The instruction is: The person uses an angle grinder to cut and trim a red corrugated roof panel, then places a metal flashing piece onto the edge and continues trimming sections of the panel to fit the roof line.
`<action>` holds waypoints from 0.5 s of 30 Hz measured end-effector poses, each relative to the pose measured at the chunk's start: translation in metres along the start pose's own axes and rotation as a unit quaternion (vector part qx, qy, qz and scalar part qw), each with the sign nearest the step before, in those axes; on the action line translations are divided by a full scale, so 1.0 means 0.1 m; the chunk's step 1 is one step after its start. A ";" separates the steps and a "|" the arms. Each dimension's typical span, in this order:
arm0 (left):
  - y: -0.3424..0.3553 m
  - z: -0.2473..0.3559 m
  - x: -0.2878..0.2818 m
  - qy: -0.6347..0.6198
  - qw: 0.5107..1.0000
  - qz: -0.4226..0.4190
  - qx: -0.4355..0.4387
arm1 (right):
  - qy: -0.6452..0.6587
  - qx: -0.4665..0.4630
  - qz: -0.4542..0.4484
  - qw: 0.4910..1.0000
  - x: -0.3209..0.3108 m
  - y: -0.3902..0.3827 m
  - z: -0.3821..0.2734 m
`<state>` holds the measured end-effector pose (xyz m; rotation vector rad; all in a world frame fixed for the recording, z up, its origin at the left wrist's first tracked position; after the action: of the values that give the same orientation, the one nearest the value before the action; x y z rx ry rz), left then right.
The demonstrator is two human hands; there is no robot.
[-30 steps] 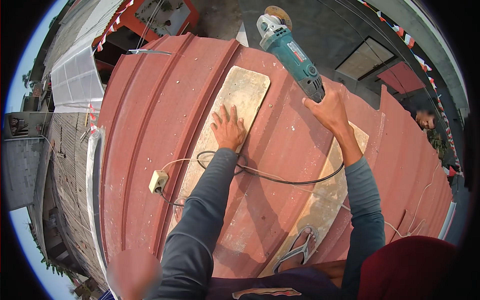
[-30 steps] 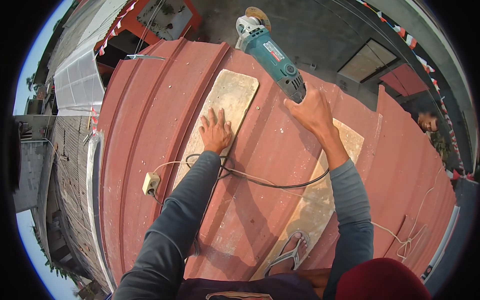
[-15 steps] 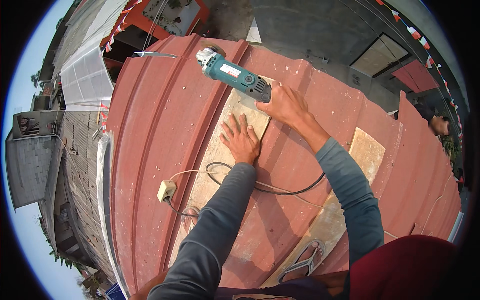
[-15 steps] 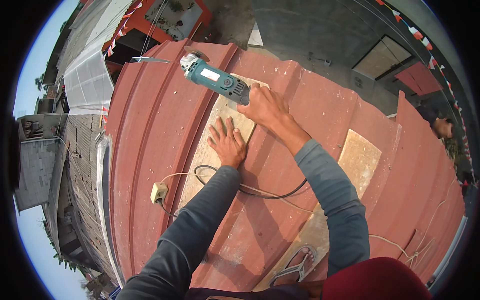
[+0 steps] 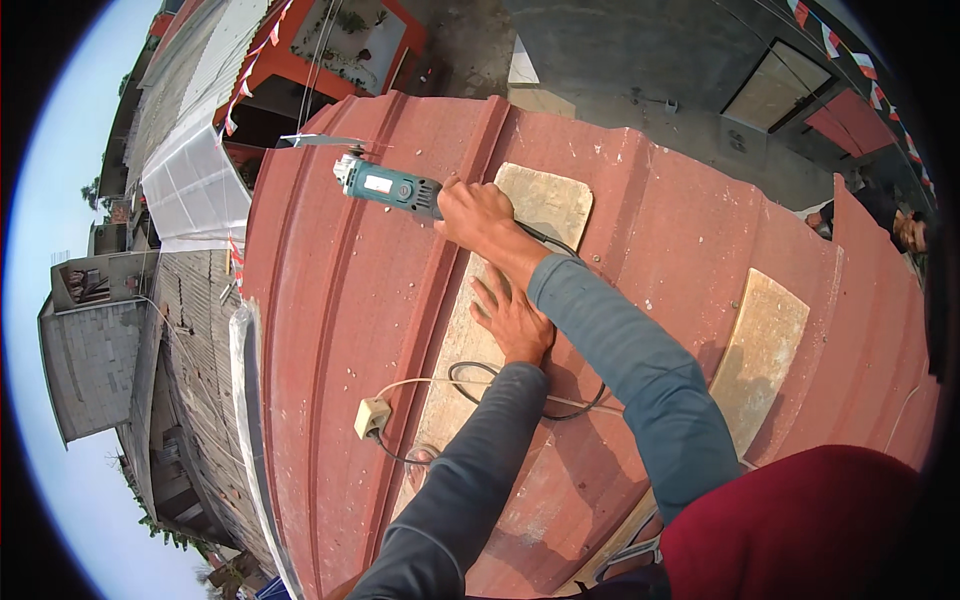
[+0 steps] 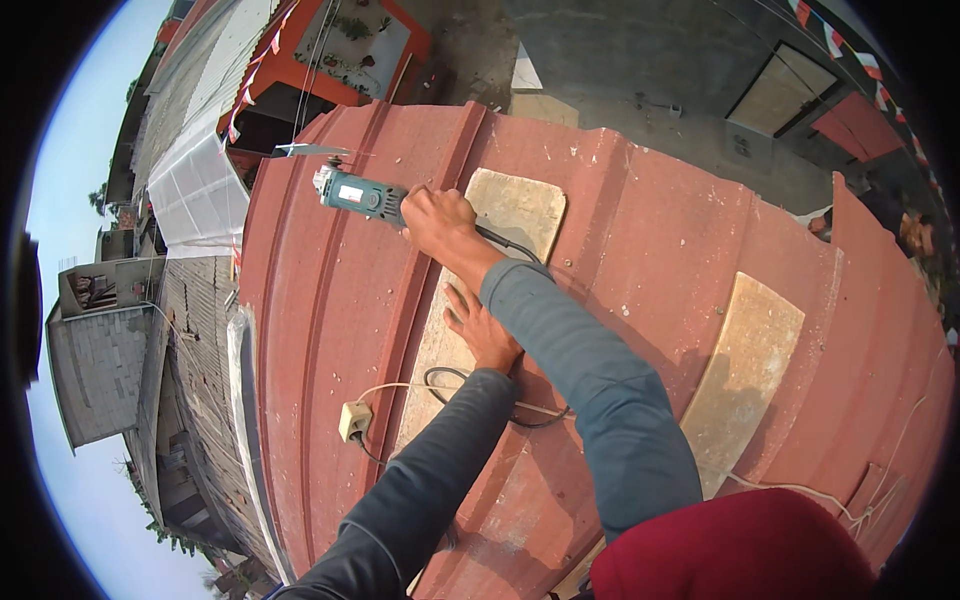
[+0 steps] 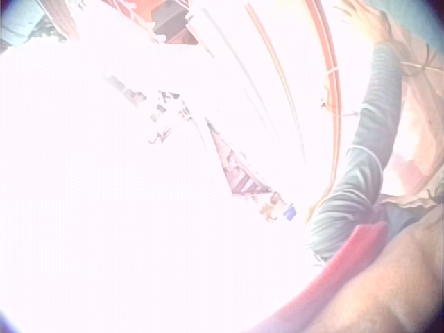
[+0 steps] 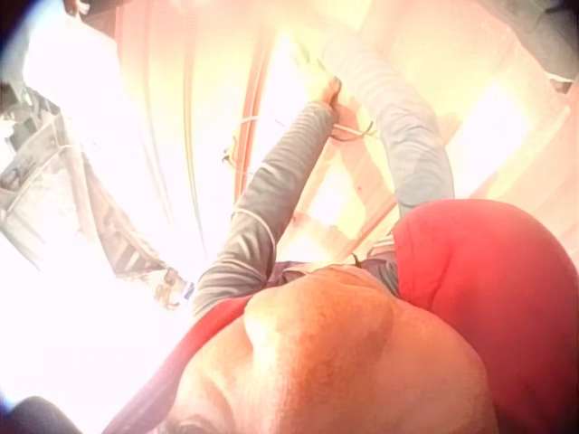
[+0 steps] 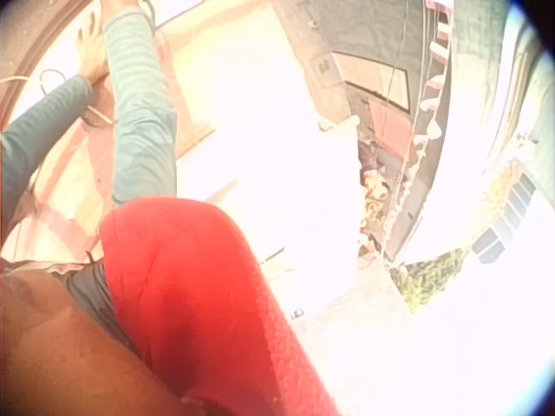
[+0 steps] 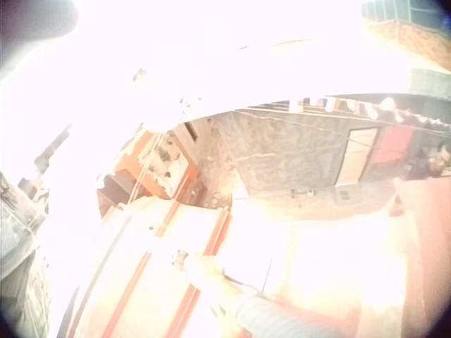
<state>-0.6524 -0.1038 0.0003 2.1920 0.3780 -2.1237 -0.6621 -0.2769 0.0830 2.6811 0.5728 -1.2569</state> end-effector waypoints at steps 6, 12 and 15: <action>0.00 0.03 0.02 -0.027 0.999 0.015 0.023 | 0.022 -0.003 -0.005 1.000 0.20 0.20 -0.01; 0.03 0.00 0.02 -0.028 0.999 0.024 0.002 | 0.007 0.012 0.002 1.000 0.22 0.45 0.13; 0.05 0.00 -0.04 -0.037 0.999 0.022 -0.014 | -0.002 0.004 0.006 1.000 0.17 0.49 0.16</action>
<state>-0.6518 -0.1088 0.0037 2.0799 0.3484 -2.1559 -0.6446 -0.3217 0.0579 2.6835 0.5523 -1.2633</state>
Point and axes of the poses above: each hand's wrist, its own y-axis towards the middle knuckle, its own x-axis out of the palm, z = x × y, the point moved 2 cm from there along y, towards the middle knuckle, and after that the axes turned 3 degrees about y, right-handed, at the moved point
